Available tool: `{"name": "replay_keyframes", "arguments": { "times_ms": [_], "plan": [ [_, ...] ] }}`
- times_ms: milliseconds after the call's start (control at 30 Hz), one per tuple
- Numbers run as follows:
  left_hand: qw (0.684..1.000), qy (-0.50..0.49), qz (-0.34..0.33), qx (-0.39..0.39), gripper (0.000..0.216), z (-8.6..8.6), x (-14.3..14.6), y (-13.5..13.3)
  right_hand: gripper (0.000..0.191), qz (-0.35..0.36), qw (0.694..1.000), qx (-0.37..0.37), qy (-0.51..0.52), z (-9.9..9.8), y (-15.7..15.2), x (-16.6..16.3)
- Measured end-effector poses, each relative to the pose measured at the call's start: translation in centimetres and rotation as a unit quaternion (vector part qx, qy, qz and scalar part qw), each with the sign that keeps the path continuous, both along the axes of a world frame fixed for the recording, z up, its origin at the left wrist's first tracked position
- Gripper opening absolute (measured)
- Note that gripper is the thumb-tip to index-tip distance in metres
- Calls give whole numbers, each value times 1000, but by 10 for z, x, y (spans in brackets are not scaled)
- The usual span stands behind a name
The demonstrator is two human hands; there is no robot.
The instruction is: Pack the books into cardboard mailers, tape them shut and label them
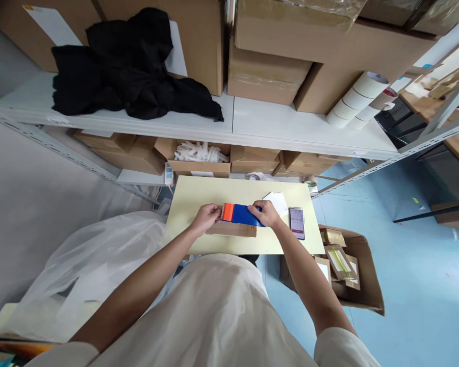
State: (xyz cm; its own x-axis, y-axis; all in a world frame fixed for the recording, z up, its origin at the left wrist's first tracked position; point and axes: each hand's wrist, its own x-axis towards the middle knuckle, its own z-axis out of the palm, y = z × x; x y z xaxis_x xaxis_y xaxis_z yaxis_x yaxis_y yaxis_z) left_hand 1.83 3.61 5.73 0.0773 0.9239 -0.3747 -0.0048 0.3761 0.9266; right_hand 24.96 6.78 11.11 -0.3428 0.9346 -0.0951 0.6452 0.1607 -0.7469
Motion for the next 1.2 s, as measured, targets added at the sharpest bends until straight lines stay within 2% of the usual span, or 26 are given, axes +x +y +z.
{"name": "replay_keyframes", "arguments": {
  "times_ms": [133,233,400,533,800,1000,1067,1200],
  "plan": [
    [999,25,-23,25,21,3,-6,2,46,-8,1000,-9,-2,7,-2,0],
    [997,55,-6,55,25,-1,-28,2,48,-8,999,-17,-30,13,-3,10],
    [993,103,41,42,31,-25,-82,-3,50,-25,995,-26,-98,11,-6,40],
    [993,111,38,17,32,-46,-100,-8,50,-14,991,-29,-129,-1,-6,41],
    [990,134,46,-11,27,-88,-86,-13,47,7,985,-5,-171,-7,-4,22],
    [977,198,78,0,18,-102,-55,-18,48,8,984,1,-178,-8,-5,21],
    [971,221,95,-8,29,-107,-50,-22,48,5,985,0,-172,-8,-6,20],
    [957,271,89,-60,75,-117,-57,-31,48,-7,987,1,-161,-7,-7,20]
  ]
}}
